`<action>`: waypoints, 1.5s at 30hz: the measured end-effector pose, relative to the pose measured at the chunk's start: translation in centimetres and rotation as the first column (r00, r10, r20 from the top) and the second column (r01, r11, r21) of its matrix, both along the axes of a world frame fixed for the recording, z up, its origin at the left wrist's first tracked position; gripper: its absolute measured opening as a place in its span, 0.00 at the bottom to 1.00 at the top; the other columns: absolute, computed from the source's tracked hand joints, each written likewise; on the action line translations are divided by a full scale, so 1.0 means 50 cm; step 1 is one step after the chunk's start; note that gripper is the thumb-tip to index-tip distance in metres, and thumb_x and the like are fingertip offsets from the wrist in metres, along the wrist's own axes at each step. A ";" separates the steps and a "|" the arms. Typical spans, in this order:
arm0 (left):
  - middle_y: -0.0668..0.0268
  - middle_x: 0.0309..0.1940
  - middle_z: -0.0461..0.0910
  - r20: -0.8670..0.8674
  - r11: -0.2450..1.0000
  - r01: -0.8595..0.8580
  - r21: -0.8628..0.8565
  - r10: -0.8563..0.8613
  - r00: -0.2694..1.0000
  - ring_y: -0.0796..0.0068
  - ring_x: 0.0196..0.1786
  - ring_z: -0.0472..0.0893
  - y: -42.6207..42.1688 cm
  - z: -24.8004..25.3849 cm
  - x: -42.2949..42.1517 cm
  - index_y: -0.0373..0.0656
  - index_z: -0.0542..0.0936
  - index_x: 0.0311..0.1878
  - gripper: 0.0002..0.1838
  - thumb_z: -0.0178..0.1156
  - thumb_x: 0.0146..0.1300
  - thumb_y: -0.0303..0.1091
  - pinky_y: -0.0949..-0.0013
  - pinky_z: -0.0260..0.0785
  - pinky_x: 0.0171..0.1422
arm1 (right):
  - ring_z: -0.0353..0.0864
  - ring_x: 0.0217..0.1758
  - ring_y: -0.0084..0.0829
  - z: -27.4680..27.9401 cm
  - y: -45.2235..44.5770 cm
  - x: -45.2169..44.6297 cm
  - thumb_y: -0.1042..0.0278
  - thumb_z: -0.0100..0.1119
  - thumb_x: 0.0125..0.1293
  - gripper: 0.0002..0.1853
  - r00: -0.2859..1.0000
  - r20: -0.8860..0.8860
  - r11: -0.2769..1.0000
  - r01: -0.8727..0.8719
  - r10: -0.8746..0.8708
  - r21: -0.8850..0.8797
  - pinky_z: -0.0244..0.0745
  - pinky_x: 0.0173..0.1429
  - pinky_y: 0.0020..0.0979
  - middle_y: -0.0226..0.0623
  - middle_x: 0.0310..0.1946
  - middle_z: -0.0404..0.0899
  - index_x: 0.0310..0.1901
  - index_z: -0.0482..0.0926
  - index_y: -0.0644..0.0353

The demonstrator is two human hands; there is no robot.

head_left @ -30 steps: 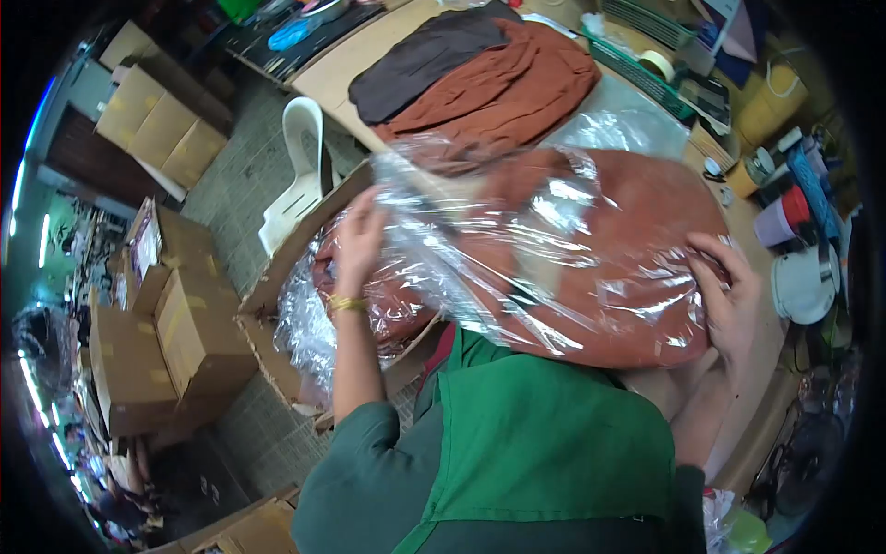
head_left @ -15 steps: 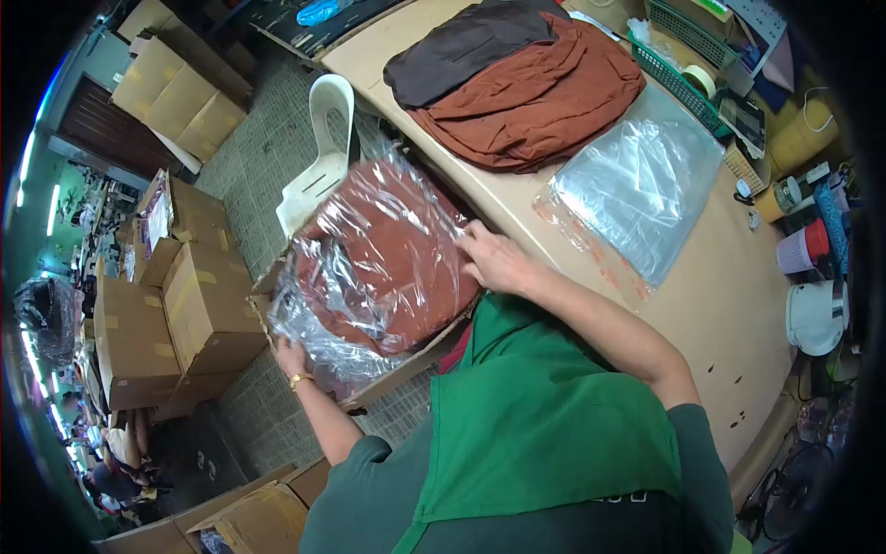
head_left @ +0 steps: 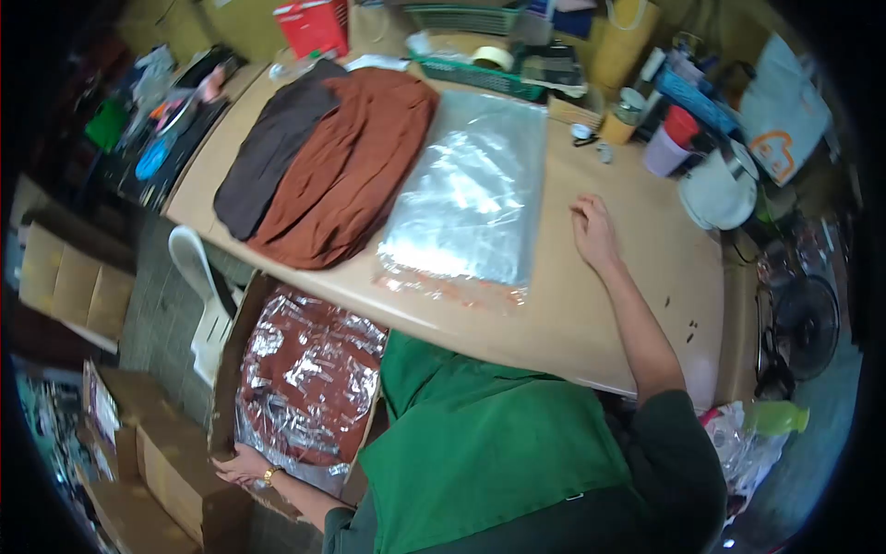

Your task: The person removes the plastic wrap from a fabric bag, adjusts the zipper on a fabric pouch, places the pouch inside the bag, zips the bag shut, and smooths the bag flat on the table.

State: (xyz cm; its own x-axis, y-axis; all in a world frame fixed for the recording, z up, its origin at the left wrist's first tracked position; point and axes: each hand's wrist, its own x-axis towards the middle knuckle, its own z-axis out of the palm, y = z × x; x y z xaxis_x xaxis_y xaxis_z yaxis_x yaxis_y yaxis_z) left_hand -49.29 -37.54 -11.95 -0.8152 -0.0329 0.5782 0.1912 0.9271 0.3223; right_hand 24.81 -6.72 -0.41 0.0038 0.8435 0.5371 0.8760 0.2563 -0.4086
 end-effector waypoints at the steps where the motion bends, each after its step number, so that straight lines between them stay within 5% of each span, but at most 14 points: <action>1: 0.48 0.69 0.57 -0.080 0.986 0.138 0.089 -0.131 0.988 0.45 0.71 0.60 0.034 0.013 0.005 0.52 0.68 0.69 0.38 0.65 0.52 0.41 0.43 0.57 0.70 | 0.78 0.53 0.45 -0.018 0.029 0.048 0.80 0.55 0.61 0.09 1.000 0.003 1.000 0.028 -0.028 0.010 0.76 0.54 0.36 0.48 0.48 0.76 0.43 0.79 0.64; 7: 0.44 0.69 0.58 -0.185 0.559 0.823 0.103 -0.802 0.568 0.44 0.71 0.59 0.318 0.118 0.258 0.39 0.72 0.64 0.30 0.62 0.56 0.32 0.47 0.49 0.76 | 0.75 0.54 0.51 -0.032 0.211 0.156 0.80 0.54 0.60 0.14 0.954 -0.214 0.978 0.207 -0.209 -0.034 0.72 0.61 0.41 0.49 0.51 0.72 0.48 0.78 0.62; 14: 0.47 0.71 0.59 -0.230 -0.069 0.983 0.170 -0.973 -0.029 0.46 0.74 0.58 0.456 0.264 0.639 0.40 0.74 0.62 0.27 0.61 0.55 0.21 0.50 0.47 0.77 | 0.71 0.60 0.48 -0.019 0.312 0.100 0.59 0.57 0.66 0.21 0.911 0.260 0.914 0.370 -0.321 -0.165 0.69 0.64 0.46 0.49 0.53 0.72 0.56 0.75 0.61; 19: 0.53 0.67 0.67 -0.106 -0.050 0.999 -0.008 -0.993 -0.051 0.49 0.75 0.59 0.608 0.325 0.675 0.43 0.75 0.61 0.23 0.61 0.61 0.33 0.44 0.43 0.77 | 0.74 0.55 0.50 -0.007 0.266 0.095 0.58 0.60 0.64 0.20 0.931 0.197 0.943 0.327 -0.308 -0.068 0.70 0.61 0.48 0.52 0.49 0.73 0.51 0.75 0.65; 22: 0.52 0.64 0.71 -0.068 -0.017 0.996 -0.084 -0.997 -0.022 0.49 0.67 0.70 0.712 0.309 0.640 0.44 0.75 0.61 0.24 0.63 0.62 0.39 0.46 0.56 0.72 | 0.76 0.51 0.53 0.007 0.191 0.104 0.63 0.63 0.61 0.16 0.974 0.175 0.965 0.175 -0.141 -0.195 0.72 0.57 0.48 0.54 0.44 0.75 0.44 0.75 0.67; 24: 0.52 0.57 0.78 0.296 0.070 0.996 -0.061 -0.951 0.085 0.50 0.54 0.79 0.755 0.305 0.619 0.42 0.78 0.55 0.22 0.64 0.62 0.45 0.51 0.70 0.58 | 0.77 0.46 0.56 0.016 0.123 0.099 0.71 0.64 0.58 0.11 0.971 0.208 0.980 0.145 -0.115 -0.134 0.73 0.53 0.48 0.55 0.41 0.75 0.37 0.74 0.68; 30: 0.54 0.29 0.84 0.312 -0.004 1.000 -0.014 -0.950 0.000 0.52 0.36 0.83 0.806 0.339 0.566 0.39 0.82 0.30 0.18 0.63 0.63 0.47 0.55 0.73 0.42 | 0.77 0.43 0.59 0.070 -0.050 0.094 0.80 0.57 0.58 0.18 0.991 0.118 0.958 0.099 -0.069 -0.269 0.73 0.53 0.49 0.57 0.41 0.75 0.52 0.69 0.66; 33: 0.54 0.26 0.83 0.320 0.015 0.967 0.254 -0.945 -0.070 0.52 0.33 0.83 0.847 0.327 0.513 0.40 0.83 0.30 0.17 0.62 0.64 0.46 0.56 0.71 0.40 | 0.80 0.46 0.52 0.065 -0.092 0.111 0.86 0.47 0.60 0.21 0.976 0.163 0.864 0.207 -0.147 -0.460 0.75 0.53 0.47 0.56 0.45 0.76 0.57 0.64 0.68; 35: 0.55 0.29 0.84 0.301 0.098 0.940 0.327 -0.954 -0.005 0.53 0.35 0.84 0.831 0.370 0.529 0.42 0.85 0.34 0.14 0.61 0.65 0.44 0.56 0.73 0.42 | 0.79 0.39 0.35 0.039 -0.105 0.128 0.88 0.44 0.60 0.23 0.924 -0.350 0.851 -0.056 -0.153 -0.522 0.76 0.47 0.35 0.42 0.40 0.76 0.59 0.64 0.66; 36: 0.55 0.29 0.84 0.297 0.094 0.941 0.326 -0.955 -0.007 0.53 0.35 0.84 0.826 0.386 0.553 0.42 0.85 0.34 0.14 0.61 0.65 0.44 0.56 0.73 0.42 | 0.79 0.39 0.35 0.043 -0.110 0.127 0.88 0.44 0.60 0.23 0.924 -0.351 0.854 -0.054 -0.154 -0.518 0.76 0.47 0.35 0.42 0.40 0.76 0.59 0.64 0.66; 38: 0.56 0.30 0.85 -0.249 -0.088 0.988 0.127 -0.967 -0.054 0.54 0.36 0.84 0.814 0.404 0.605 0.44 0.86 0.35 0.11 0.62 0.64 0.42 0.57 0.75 0.43 | 0.69 0.32 0.18 0.057 -0.125 0.123 0.82 0.53 0.62 0.20 0.588 -0.777 0.841 -0.288 -0.223 -0.459 0.69 0.34 0.21 0.29 0.34 0.69 0.56 0.67 0.61; 42: 0.60 0.34 0.84 -0.152 -0.421 0.901 0.102 -0.902 -0.404 0.57 0.35 0.84 0.696 0.438 0.813 0.46 0.85 0.33 0.05 0.59 0.61 0.31 0.60 0.77 0.39 | 0.66 0.27 0.16 0.135 -0.161 0.061 0.75 0.53 0.68 0.14 0.609 -0.793 0.946 -0.271 0.026 -0.177 0.64 0.30 0.20 0.25 0.30 0.69 0.54 0.69 0.60; 44: 0.54 0.38 0.84 0.279 -0.588 0.808 0.024 -0.772 -0.571 0.52 0.42 0.84 0.592 0.445 0.919 0.40 0.84 0.41 0.09 0.57 0.65 0.32 0.57 0.76 0.48 | 0.64 0.23 0.15 0.175 -0.188 0.011 0.66 0.52 0.74 0.09 0.258 -0.962 0.941 -0.337 0.092 0.000 0.62 0.28 0.20 0.23 0.25 0.67 0.49 0.72 0.61; 45: 0.54 0.41 0.84 0.262 -0.711 0.687 0.149 -0.641 -0.721 0.52 0.44 0.83 0.539 0.447 0.957 0.40 0.83 0.44 0.10 0.56 0.65 0.32 0.57 0.76 0.50 | 0.64 0.23 0.15 0.185 -0.199 -0.011 0.66 0.52 0.74 0.09 0.260 -0.962 0.944 -0.329 0.087 -0.003 0.62 0.28 0.20 0.23 0.25 0.67 0.49 0.72 0.61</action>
State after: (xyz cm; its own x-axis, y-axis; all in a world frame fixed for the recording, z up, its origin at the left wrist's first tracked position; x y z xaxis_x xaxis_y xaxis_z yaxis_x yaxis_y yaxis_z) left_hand -1.44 -10.57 10.42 0.6177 0.7125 0.3327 0.5283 -0.6894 0.4957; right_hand 24.26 -16.64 8.85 0.2110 0.9673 0.1408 -0.2273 0.1886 -0.9554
